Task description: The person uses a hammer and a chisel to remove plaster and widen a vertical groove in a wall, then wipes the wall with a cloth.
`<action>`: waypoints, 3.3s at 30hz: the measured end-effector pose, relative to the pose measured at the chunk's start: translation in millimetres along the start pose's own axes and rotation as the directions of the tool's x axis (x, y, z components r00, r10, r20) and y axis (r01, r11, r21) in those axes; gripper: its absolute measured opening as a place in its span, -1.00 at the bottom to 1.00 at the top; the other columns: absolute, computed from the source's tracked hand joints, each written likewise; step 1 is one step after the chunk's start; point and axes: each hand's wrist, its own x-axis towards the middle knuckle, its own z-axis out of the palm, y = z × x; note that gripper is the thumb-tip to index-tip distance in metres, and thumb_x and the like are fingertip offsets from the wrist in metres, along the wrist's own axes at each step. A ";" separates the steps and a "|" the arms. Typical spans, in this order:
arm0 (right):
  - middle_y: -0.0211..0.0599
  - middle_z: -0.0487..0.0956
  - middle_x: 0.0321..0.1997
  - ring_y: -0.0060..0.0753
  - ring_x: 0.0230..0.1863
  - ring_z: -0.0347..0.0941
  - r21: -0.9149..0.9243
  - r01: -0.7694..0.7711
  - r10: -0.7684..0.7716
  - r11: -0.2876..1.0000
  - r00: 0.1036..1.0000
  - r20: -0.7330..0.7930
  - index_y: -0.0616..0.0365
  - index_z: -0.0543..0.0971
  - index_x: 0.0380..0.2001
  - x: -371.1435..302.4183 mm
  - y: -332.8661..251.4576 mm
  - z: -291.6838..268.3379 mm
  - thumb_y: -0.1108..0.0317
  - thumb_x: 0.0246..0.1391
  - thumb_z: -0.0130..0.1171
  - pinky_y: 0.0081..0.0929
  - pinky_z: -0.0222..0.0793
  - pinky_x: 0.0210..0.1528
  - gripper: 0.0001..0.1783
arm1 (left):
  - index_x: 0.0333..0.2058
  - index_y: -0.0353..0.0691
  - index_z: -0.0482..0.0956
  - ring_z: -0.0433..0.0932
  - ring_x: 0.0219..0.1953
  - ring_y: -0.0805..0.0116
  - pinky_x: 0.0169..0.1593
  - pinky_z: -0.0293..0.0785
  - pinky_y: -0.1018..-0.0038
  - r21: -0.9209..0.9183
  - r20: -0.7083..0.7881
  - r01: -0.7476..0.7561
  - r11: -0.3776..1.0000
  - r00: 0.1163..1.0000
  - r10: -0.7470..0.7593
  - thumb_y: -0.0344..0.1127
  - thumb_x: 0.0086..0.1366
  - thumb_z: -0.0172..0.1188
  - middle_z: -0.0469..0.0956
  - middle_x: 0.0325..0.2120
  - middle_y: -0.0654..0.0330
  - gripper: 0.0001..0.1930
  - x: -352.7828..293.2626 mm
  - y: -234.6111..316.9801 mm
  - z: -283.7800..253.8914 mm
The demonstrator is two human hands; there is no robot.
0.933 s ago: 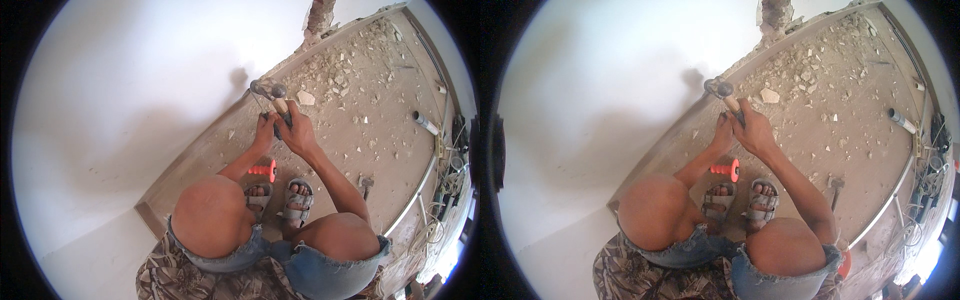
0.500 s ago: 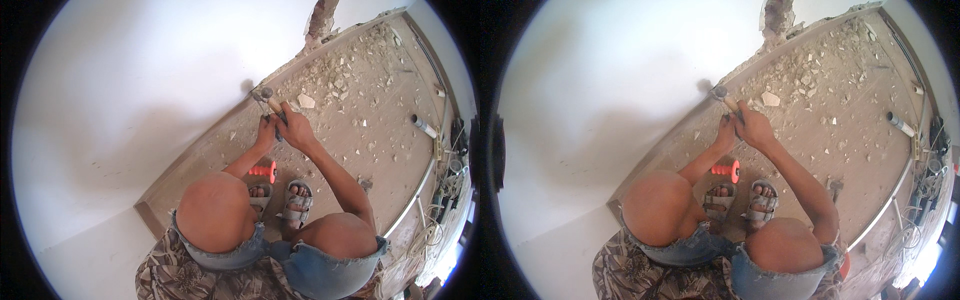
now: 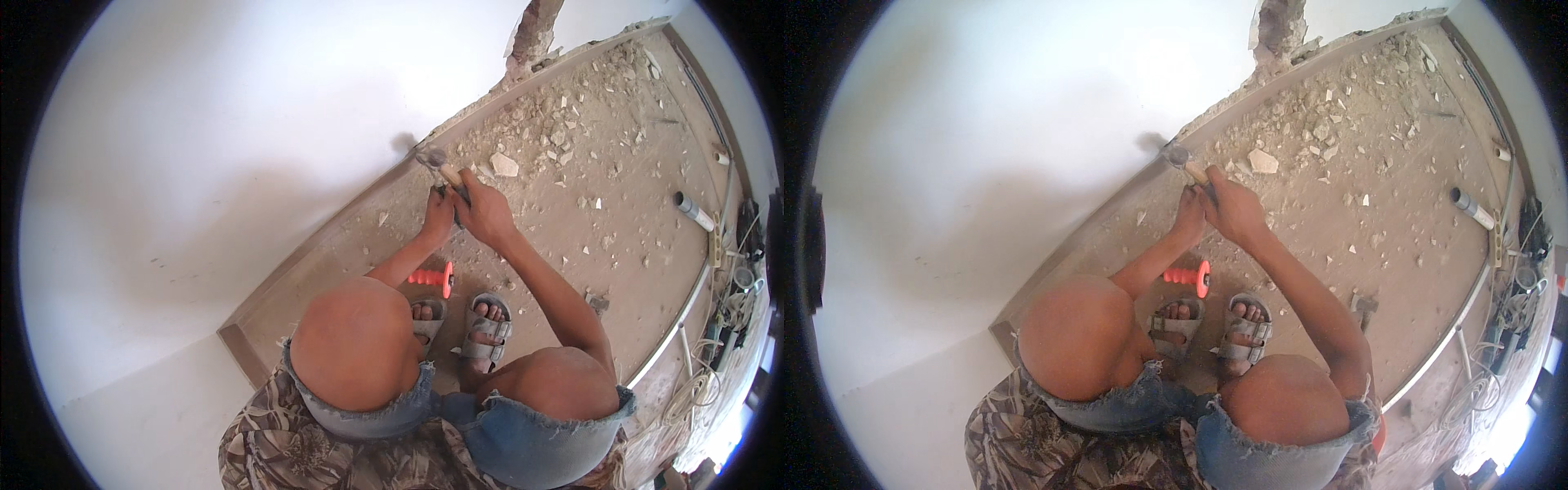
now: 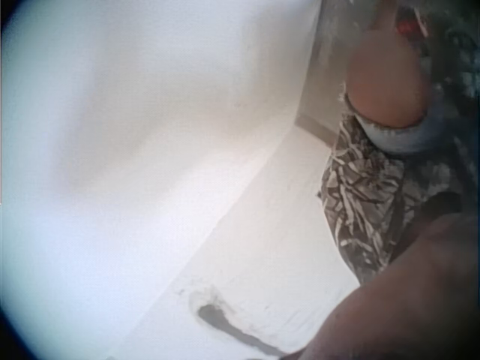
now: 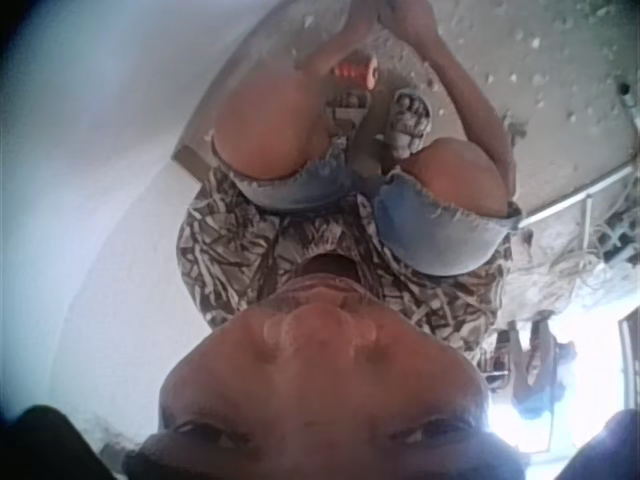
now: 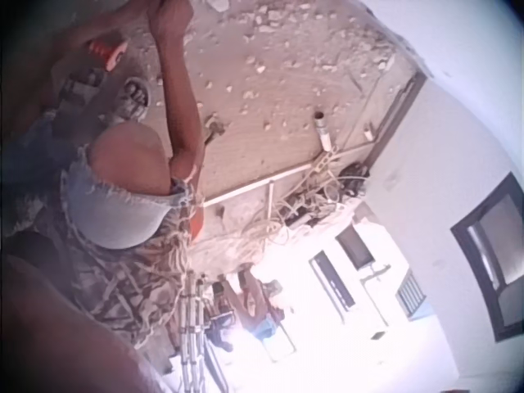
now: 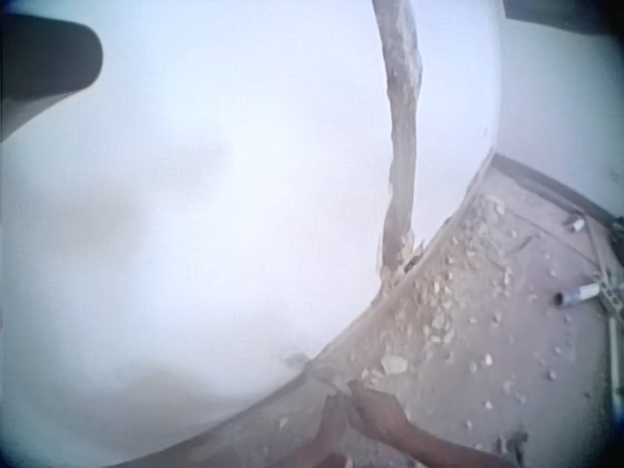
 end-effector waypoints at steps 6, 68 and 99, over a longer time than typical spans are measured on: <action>0.13 0.54 -0.50 0.32 -0.39 0.49 0.010 -0.031 0.032 0.999 0.999 -0.029 0.13 0.32 -0.12 1.3 -9.5 -5.6 0.20 0.20 0.10 0.09 0.36 -0.39 -0.69 | -0.15 -0.26 0.34 0.42 -0.28 0.58 -0.25 0.38 0.53 -0.090 -0.040 -0.030 0.996 0.999 0.026 -0.21 0.48 -0.05 0.46 -0.31 0.31 -0.79 5.7 -14.8 -4.2; 0.21 0.55 -0.47 0.36 -0.34 0.50 -0.193 0.007 0.019 0.981 0.990 0.137 0.18 0.33 -0.03 2.4 33.4 4.7 0.11 0.22 0.07 0.12 0.36 -0.33 -0.58 | 0.00 -0.27 0.35 0.55 -0.14 0.35 -0.12 0.55 0.36 -0.187 0.122 0.033 0.982 0.992 -0.010 -0.25 0.49 -0.13 0.51 -0.16 0.16 -0.74 19.8 -19.9 8.4; 0.16 0.54 -0.51 0.31 -0.40 0.49 -0.132 -0.034 0.049 0.991 0.992 0.113 0.21 0.37 -0.05 7.2 13.4 -4.4 0.16 0.21 0.11 0.01 0.35 -0.39 -0.61 | -0.11 -0.27 0.37 0.56 -0.27 0.36 -0.24 0.54 0.33 -0.343 0.009 0.188 0.921 0.980 -0.196 -0.18 0.50 -0.09 0.51 -0.23 0.17 -0.75 24.6 -10.6 5.7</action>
